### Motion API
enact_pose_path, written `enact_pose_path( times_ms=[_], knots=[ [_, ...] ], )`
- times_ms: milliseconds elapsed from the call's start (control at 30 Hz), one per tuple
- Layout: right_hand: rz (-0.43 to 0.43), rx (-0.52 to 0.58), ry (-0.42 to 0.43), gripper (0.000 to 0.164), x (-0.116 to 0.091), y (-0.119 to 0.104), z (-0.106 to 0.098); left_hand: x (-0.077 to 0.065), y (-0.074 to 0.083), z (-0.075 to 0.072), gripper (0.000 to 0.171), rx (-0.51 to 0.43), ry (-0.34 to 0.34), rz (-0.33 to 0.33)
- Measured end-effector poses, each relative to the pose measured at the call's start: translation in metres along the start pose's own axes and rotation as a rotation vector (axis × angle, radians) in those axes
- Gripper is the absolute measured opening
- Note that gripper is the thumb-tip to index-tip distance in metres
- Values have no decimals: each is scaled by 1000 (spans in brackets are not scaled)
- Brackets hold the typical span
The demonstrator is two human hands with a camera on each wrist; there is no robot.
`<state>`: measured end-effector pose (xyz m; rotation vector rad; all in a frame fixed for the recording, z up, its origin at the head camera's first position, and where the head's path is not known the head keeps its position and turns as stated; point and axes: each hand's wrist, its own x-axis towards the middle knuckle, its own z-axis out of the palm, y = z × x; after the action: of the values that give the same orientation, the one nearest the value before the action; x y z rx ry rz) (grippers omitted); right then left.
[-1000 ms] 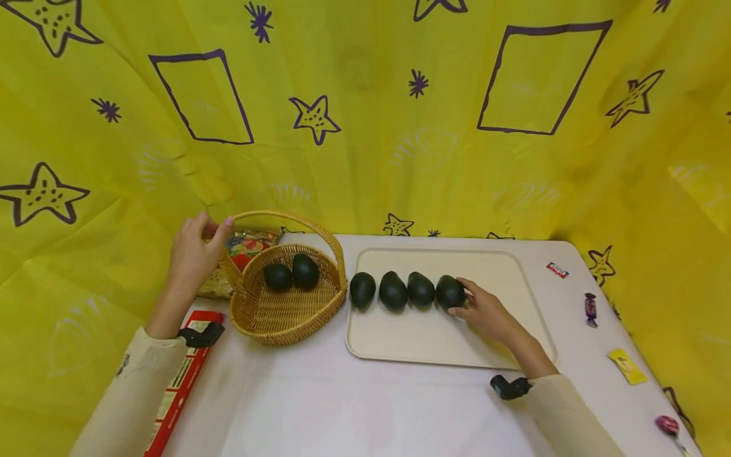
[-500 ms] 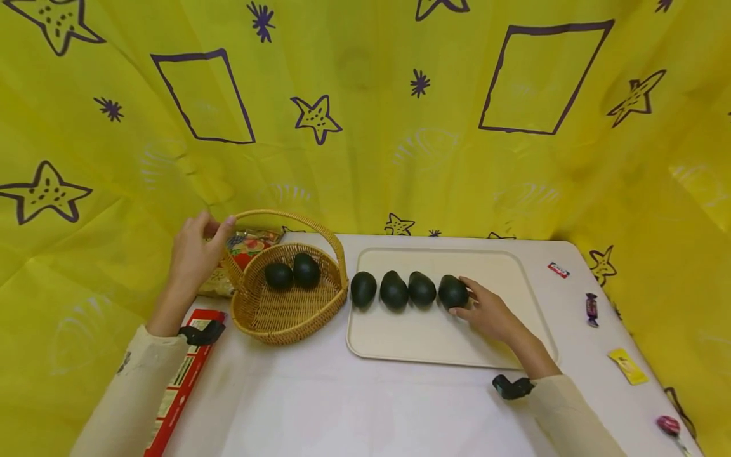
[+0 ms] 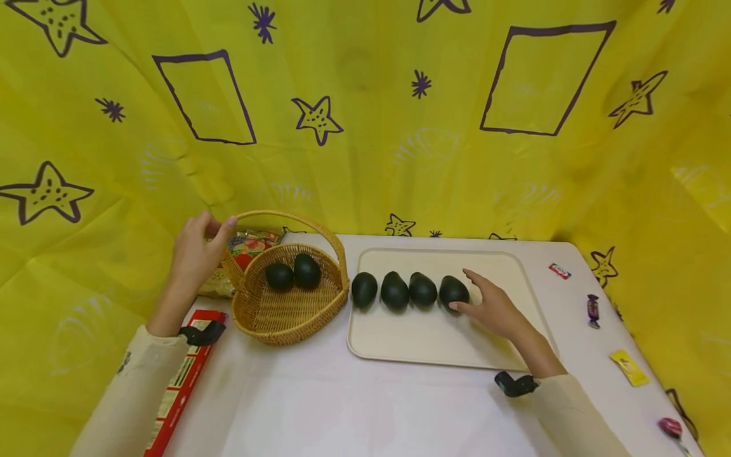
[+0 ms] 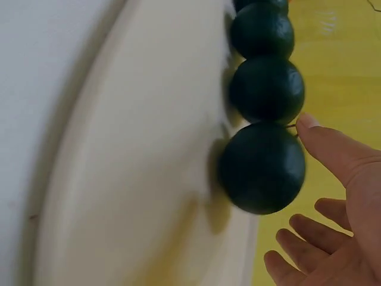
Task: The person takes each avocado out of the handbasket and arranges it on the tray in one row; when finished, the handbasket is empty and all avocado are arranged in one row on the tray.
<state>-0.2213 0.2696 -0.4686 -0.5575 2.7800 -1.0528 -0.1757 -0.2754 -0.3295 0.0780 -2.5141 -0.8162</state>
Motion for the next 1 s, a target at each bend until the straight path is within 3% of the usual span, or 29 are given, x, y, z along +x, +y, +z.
enact_pose_path(
  times_ms=[267, 500, 633, 800, 1000],
  knots=[
    [-111, 2, 69, 78, 13, -45, 7, -1, -1, -1, 55, -7, -7, 5],
    [-257, -7, 43, 68, 22, -99, 28, -1, -1, 0, 57, -11, -7, 4],
    [-351, -6, -10, 61, 27, -127, 45, -1, -2, -1, 57, -8, -9, 0],
    [-440, -21, -135, 58, 32, -159, 71, -1, -3, -1, 57, -5, -1, -7],
    [-470, -15, -255, 60, 48, -197, 98, 0, -3, 1, 56, -7, 21, -1]
  ],
)
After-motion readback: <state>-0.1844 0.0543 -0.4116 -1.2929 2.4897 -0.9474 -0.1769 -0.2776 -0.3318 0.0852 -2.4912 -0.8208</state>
